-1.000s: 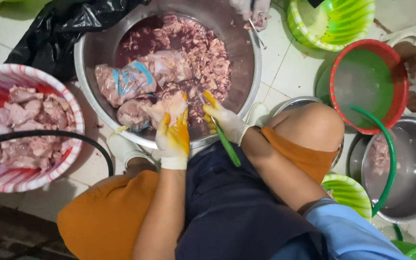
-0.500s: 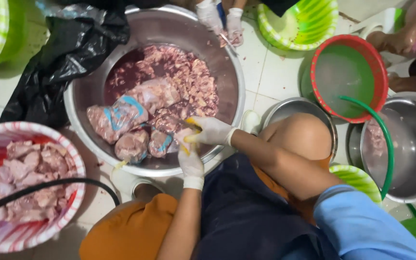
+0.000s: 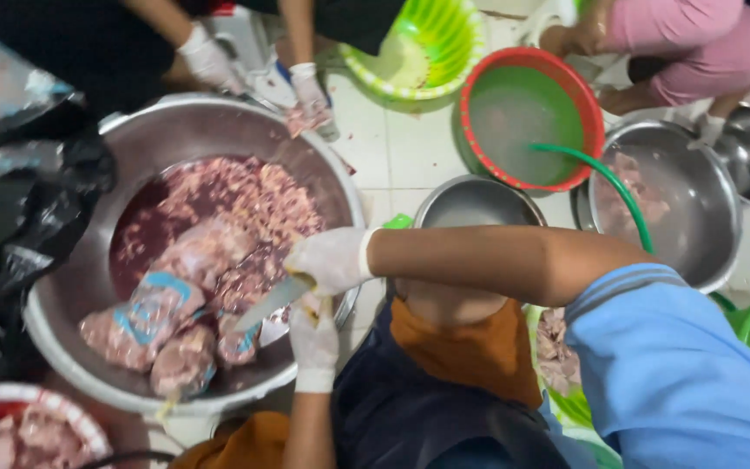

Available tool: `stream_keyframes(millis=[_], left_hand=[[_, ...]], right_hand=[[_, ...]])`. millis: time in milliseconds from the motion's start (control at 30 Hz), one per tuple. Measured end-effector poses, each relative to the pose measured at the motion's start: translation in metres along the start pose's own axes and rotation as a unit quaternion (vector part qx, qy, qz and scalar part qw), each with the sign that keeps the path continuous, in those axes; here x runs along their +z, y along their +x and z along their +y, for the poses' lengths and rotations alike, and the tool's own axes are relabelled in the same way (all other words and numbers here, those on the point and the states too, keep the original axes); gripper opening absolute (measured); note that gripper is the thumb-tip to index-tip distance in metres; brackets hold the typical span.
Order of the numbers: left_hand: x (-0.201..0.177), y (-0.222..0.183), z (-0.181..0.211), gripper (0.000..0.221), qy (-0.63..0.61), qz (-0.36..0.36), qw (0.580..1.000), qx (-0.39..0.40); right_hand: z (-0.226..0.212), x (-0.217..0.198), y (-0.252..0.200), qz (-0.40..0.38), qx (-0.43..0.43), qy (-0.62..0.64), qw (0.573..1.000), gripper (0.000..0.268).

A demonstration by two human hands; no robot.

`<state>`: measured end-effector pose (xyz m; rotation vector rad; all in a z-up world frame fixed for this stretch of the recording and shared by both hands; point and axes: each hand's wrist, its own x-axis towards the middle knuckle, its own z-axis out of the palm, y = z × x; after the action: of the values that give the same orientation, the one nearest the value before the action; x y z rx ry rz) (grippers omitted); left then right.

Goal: Trimming and cleaning raw chicken pieces using a knife in a large metal bowl.

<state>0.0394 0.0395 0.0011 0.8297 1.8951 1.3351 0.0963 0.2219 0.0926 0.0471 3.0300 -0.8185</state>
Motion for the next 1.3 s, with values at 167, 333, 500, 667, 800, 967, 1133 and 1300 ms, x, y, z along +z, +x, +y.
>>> stream_keyframes(millis=[167, 333, 500, 667, 800, 967, 1133, 1300], left_hand=[[0.001, 0.005, 0.03, 0.024, 0.011, -0.033, 0.999, 0.022], [0.003, 0.011, 0.02, 0.039, 0.068, -0.06, 0.995, -0.035], [0.005, 0.016, -0.033, 0.027, 0.161, -0.066, 0.981, -0.087], [0.006, 0.015, -0.066, 0.047, 0.154, -0.076, 0.972, -0.163], [0.003, 0.014, -0.078, 0.038, 0.163, -0.062, 0.975, -0.137], [-0.004, 0.015, -0.075, 0.034, 0.183, -0.019, 0.973, -0.142], [0.009, -0.016, -0.11, 0.036, 0.357, -0.021, 0.918, -0.171], [0.012, -0.018, -0.134, 0.044, 0.399, -0.09, 0.859, -0.308]], right_hand=[[-0.023, -0.069, 0.001, -0.146, 0.127, 0.068, 0.979, 0.026], [0.009, -0.093, -0.028, -0.117, 0.167, 0.127, 0.971, 0.037], [0.053, -0.096, -0.07, -0.165, 0.241, 0.163, 0.942, 0.057], [0.169, -0.09, -0.115, -0.023, 0.215, -0.077, 0.973, 0.026], [0.242, -0.134, -0.148, -0.007, 0.334, -0.189, 0.923, 0.01], [0.237, -0.177, -0.134, 0.009, 0.414, -0.275, 0.868, 0.029], [0.187, -0.124, -0.104, -0.158, 0.351, -0.167, 0.908, 0.047], [0.035, -0.134, -0.043, -0.171, 0.253, -0.026, 0.952, 0.064]])
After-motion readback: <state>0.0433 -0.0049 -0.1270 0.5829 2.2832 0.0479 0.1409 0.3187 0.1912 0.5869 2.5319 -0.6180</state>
